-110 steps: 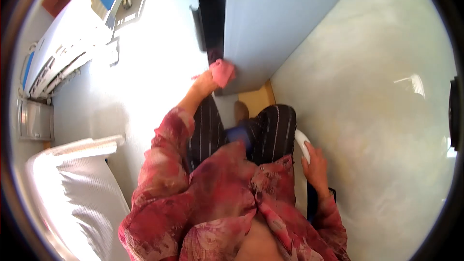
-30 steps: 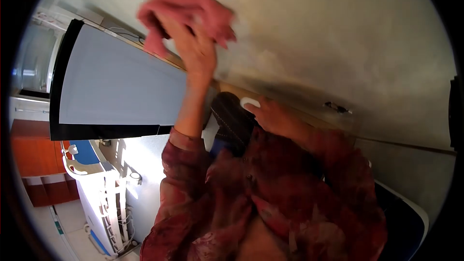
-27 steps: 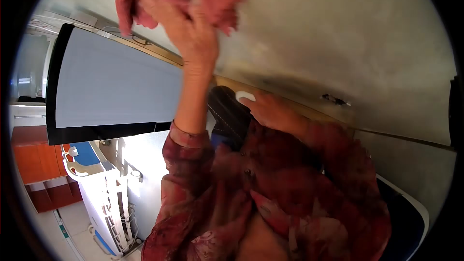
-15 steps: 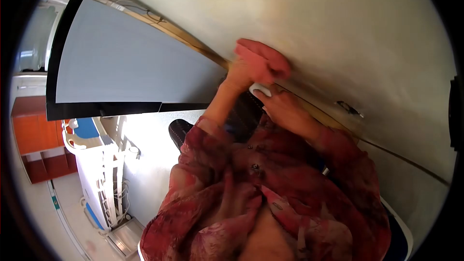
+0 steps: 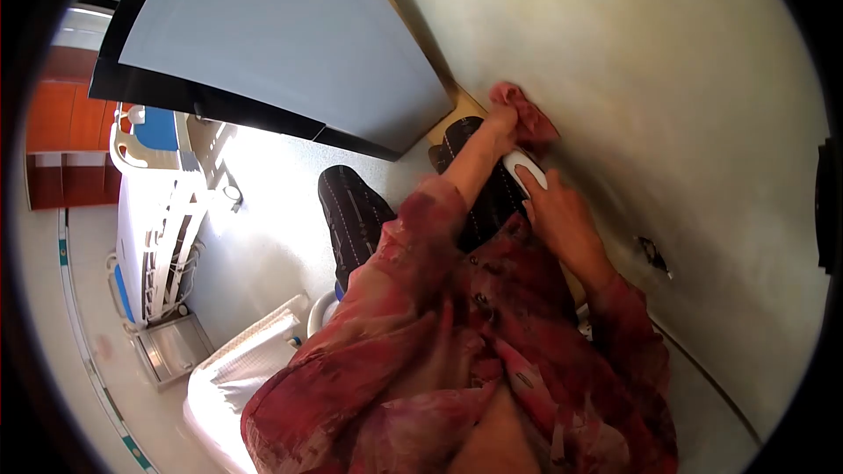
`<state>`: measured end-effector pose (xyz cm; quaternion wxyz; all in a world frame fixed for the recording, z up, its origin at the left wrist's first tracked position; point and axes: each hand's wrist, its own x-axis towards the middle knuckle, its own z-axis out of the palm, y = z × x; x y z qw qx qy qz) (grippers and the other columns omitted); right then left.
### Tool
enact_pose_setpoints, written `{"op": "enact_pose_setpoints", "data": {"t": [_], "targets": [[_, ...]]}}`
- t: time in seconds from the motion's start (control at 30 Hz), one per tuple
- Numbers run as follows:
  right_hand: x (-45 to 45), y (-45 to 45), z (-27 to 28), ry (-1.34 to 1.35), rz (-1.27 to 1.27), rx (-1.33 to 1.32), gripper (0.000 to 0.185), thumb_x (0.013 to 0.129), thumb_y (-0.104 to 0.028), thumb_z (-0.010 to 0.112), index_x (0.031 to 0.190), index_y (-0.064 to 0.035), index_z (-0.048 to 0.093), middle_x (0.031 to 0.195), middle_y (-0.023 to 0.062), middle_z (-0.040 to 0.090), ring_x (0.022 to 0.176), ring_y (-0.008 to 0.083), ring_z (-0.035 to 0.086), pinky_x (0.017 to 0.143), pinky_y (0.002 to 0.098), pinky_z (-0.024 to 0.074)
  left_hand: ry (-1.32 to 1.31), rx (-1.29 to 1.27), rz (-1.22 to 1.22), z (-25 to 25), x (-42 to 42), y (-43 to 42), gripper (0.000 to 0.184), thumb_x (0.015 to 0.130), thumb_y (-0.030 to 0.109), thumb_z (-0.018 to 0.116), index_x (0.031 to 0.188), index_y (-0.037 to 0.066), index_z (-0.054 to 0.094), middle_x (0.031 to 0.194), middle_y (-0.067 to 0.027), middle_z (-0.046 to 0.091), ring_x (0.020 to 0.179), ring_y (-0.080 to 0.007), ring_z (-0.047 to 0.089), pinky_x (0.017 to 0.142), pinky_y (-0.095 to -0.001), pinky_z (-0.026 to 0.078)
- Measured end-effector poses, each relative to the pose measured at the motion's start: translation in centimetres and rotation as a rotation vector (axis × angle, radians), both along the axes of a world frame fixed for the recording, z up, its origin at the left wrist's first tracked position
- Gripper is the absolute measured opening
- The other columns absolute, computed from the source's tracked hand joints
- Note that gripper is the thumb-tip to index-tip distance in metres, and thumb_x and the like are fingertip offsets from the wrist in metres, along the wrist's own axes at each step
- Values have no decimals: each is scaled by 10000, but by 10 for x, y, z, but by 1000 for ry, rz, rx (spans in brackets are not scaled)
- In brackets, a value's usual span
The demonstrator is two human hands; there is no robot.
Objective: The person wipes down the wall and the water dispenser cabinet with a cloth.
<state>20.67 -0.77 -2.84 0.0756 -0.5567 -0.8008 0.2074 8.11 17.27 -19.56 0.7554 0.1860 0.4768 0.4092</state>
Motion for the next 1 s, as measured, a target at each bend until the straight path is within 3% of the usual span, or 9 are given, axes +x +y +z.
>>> {"op": "enact_pose_setpoints", "data": {"t": [0.23,0.33,0.4,0.53,0.6,0.67,0.73,0.8,1.0], "targets": [[1,4,2,-42,16,39,511,908,-185,689,1387,-151,516,1022,216,566,744,392,673,654,480,565,-200,-124,204,2,-9,31,239,1091,180,368,1093,119,599,1026,-57,679,905,-221,670,769,-395,587],[0,5,10,-73,27,25,527,903,-190,699,1395,-145,519,1013,214,568,748,391,673,651,477,564,-213,-62,394,14,-55,93,369,1082,419,383,817,195,509,750,-12,529,670,-210,553,567,-449,480],[-2,9,10,-85,18,15,534,901,-193,702,1400,-143,519,1010,215,569,750,392,673,650,475,564,-158,28,298,49,-94,124,398,1041,500,388,792,206,493,725,-32,520,724,-259,584,630,-512,471],[-2,11,7,-24,-4,-29,545,896,-192,709,1404,-141,517,1005,213,568,746,395,670,658,476,569,-48,100,201,61,-119,146,350,1045,377,422,931,106,612,939,-119,681,798,-305,645,626,-530,521],[-3,13,8,-26,-5,-33,545,896,-188,709,1404,-141,516,1002,210,567,745,395,670,658,475,571,-162,282,200,35,-103,138,461,1051,448,348,746,149,521,697,-52,601,573,-259,564,442,-498,402],[-3,13,10,-10,-5,-42,541,895,-177,706,1401,-141,518,997,210,561,749,397,668,655,474,570,-47,-194,464,28,-58,118,520,1054,478,286,646,179,409,557,-29,480,434,-235,439,374,-473,306],[-2,13,9,-3,6,-36,541,895,-172,703,1402,-141,518,993,211,558,750,397,667,650,474,567,-271,122,315,-53,-56,97,482,1056,448,251,713,201,484,559,-45,503,469,-235,498,387,-460,379],[-1,13,9,8,17,-21,542,895,-168,700,1404,-140,517,990,212,555,751,397,666,646,474,565,99,-165,475,-8,-3,63,427,1062,355,242,816,160,531,571,-77,531,526,-259,577,446,-459,495],[0,7,-1,3,-2,-23,576,888,-182,709,1426,-148,507,1031,209,548,793,393,668,669,476,559,-18,-140,5,-43,21,7,233,1046,118,348,918,50,530,850,-147,677,757,-320,679,640,-494,599]]}}
